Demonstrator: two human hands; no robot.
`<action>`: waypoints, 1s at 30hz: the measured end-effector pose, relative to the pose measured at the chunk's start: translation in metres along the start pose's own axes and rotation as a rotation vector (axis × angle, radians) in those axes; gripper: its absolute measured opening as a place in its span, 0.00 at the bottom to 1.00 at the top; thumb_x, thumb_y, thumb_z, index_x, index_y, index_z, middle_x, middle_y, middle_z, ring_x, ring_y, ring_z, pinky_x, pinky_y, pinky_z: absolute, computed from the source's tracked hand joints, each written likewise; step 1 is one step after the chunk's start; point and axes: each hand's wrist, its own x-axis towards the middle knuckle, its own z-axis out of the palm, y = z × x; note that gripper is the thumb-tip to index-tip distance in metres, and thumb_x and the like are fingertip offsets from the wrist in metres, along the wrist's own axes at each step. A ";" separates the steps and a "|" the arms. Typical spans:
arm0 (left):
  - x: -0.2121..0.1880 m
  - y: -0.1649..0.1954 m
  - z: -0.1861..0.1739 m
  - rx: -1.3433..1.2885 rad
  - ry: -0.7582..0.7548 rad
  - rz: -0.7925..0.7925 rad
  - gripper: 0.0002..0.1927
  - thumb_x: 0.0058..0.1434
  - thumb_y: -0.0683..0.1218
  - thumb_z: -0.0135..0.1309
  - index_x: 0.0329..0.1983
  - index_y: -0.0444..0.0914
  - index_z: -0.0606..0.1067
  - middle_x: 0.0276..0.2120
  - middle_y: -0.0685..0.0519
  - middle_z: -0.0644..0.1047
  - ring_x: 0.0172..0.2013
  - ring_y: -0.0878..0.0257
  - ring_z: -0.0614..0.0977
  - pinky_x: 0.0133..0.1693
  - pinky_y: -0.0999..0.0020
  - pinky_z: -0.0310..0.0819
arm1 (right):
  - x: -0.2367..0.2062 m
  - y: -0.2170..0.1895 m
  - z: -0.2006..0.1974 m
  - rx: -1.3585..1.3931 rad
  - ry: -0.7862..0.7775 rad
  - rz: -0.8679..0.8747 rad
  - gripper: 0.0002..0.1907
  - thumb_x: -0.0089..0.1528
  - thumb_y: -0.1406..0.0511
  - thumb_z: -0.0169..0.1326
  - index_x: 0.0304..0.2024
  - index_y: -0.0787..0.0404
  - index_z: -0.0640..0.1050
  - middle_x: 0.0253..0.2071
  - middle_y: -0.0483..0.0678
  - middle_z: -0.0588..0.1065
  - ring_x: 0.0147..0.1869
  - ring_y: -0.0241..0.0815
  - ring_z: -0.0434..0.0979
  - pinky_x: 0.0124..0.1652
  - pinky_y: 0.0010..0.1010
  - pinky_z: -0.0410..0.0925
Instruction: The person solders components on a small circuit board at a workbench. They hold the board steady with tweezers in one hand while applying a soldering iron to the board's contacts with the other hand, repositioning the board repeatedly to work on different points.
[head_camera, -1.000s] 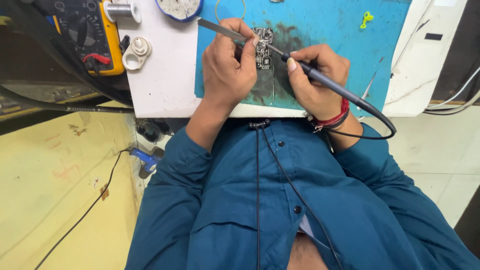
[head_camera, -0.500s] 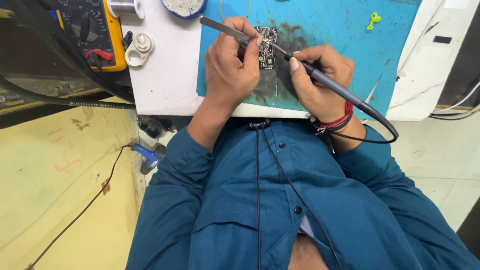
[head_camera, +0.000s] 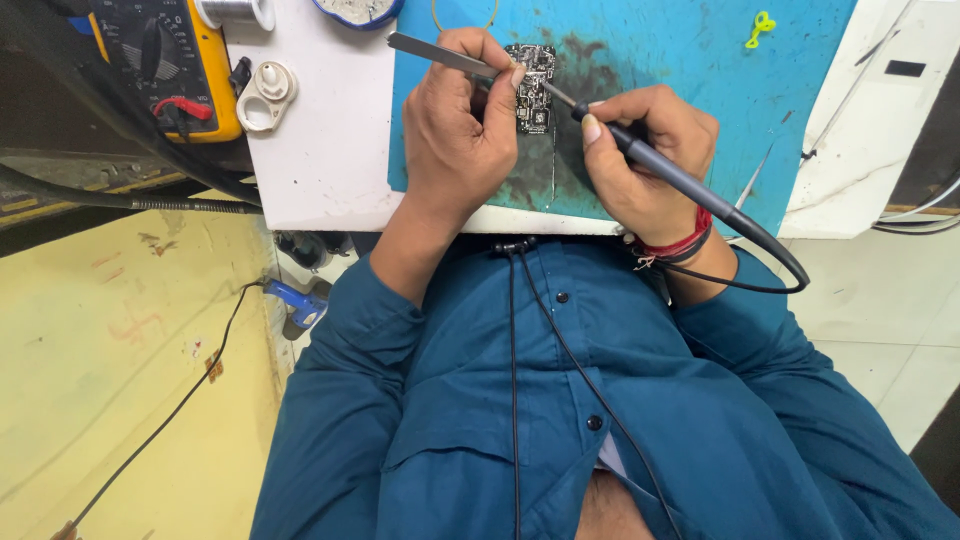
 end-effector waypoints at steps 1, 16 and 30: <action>0.000 0.000 0.000 0.003 0.000 0.005 0.07 0.72 0.37 0.56 0.46 0.37 0.69 0.28 0.57 0.74 0.24 0.72 0.76 0.28 0.74 0.68 | 0.000 0.000 0.000 0.000 -0.002 -0.005 0.05 0.70 0.72 0.61 0.44 0.68 0.78 0.30 0.45 0.74 0.28 0.28 0.70 0.30 0.20 0.62; 0.001 -0.002 0.000 0.005 0.004 0.037 0.07 0.72 0.37 0.55 0.46 0.37 0.69 0.29 0.57 0.74 0.25 0.72 0.77 0.28 0.75 0.69 | 0.000 0.004 0.002 0.021 0.023 0.042 0.06 0.70 0.71 0.62 0.45 0.69 0.78 0.28 0.43 0.73 0.27 0.27 0.67 0.29 0.20 0.60; 0.000 -0.001 -0.001 -0.032 0.012 -0.012 0.07 0.73 0.37 0.56 0.46 0.37 0.69 0.27 0.58 0.73 0.24 0.74 0.73 0.28 0.75 0.66 | 0.002 -0.003 0.003 -0.047 0.111 -0.104 0.09 0.72 0.70 0.62 0.50 0.67 0.75 0.37 0.49 0.73 0.34 0.36 0.72 0.34 0.24 0.64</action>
